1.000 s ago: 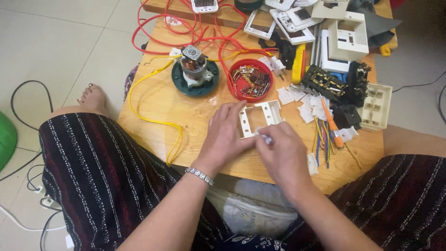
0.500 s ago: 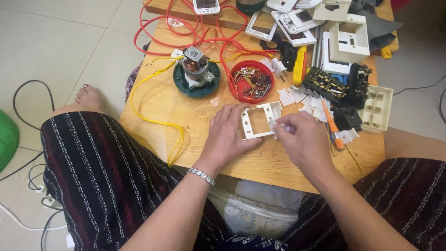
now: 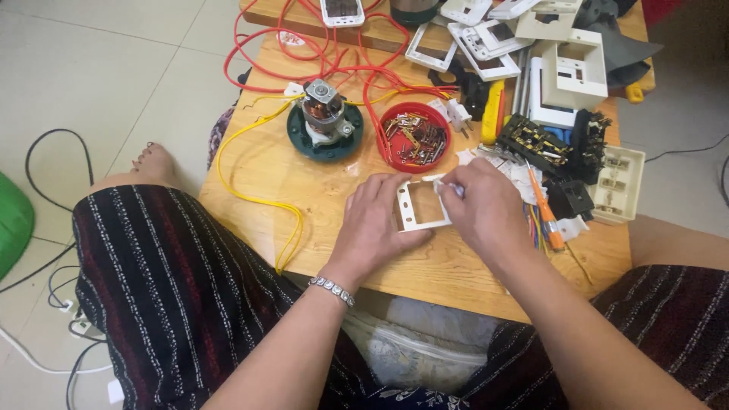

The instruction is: Wiping and cleaning white plastic electrical housings with a cloth on a low workbench.

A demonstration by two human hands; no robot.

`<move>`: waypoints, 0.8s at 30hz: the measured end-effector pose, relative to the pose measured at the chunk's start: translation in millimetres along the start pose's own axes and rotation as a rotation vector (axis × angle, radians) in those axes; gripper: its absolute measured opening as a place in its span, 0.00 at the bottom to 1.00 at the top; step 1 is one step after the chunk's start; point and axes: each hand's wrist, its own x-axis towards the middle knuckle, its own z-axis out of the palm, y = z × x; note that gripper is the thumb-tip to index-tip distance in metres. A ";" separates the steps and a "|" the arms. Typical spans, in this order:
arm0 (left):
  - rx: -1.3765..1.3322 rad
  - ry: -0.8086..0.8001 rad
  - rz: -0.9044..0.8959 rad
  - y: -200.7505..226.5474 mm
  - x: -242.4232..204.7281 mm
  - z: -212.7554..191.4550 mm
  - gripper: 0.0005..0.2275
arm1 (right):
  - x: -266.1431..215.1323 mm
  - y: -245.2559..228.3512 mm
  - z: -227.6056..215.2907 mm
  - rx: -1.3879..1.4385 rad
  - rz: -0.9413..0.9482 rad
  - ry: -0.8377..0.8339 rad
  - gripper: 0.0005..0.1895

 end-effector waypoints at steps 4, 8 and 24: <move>0.019 -0.023 0.012 5.1 -0.8 -2.2 0.37 | -4.7 7.0 -6.9 0.001 0.069 -0.031 0.08; 0.055 -0.029 0.027 5.7 -3.4 -2.7 0.37 | -2.4 17.1 -16.3 0.115 0.115 -0.077 0.10; 0.139 0.252 0.283 -1.0 -9.0 12.7 0.34 | 8.9 10.3 -27.1 0.308 0.146 0.147 0.12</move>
